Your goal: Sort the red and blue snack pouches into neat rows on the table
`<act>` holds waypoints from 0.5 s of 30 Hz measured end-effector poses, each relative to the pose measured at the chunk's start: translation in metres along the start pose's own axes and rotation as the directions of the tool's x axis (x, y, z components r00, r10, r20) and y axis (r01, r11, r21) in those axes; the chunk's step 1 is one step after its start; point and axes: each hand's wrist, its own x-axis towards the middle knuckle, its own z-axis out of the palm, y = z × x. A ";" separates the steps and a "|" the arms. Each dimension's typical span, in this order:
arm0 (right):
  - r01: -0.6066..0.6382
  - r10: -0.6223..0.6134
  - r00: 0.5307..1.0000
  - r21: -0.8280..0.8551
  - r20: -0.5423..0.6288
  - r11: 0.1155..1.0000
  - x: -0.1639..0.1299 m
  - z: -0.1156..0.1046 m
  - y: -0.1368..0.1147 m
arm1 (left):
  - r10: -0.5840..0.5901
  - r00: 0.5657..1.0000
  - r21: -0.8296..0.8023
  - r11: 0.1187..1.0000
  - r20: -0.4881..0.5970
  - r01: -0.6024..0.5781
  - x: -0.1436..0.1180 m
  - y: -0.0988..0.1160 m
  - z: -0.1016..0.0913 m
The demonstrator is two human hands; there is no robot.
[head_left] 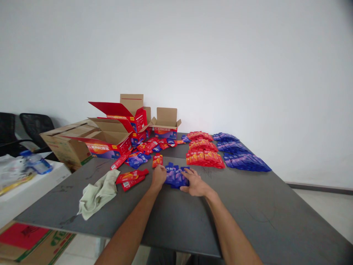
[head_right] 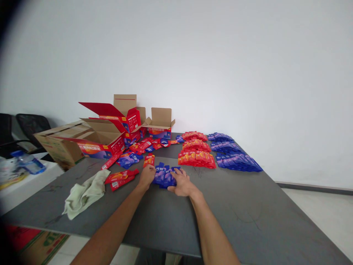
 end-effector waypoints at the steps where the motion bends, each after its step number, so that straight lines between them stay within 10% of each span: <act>1: 0.003 -0.003 1.000 0.003 0.019 1.000 -0.001 0.000 0.002 | -0.025 1.000 -0.049 0.998 0.007 0.026 -0.002 0.001 0.003; 7: -0.008 0.008 0.999 -0.010 0.050 1.000 0.001 0.003 0.009 | 0.030 0.997 0.032 0.999 0.072 -0.032 -0.016 0.012 -0.002; 15: -0.010 0.012 0.998 -0.035 0.064 0.999 0.000 0.004 0.005 | 0.383 0.915 0.163 0.902 0.126 -0.400 -0.032 0.020 -0.005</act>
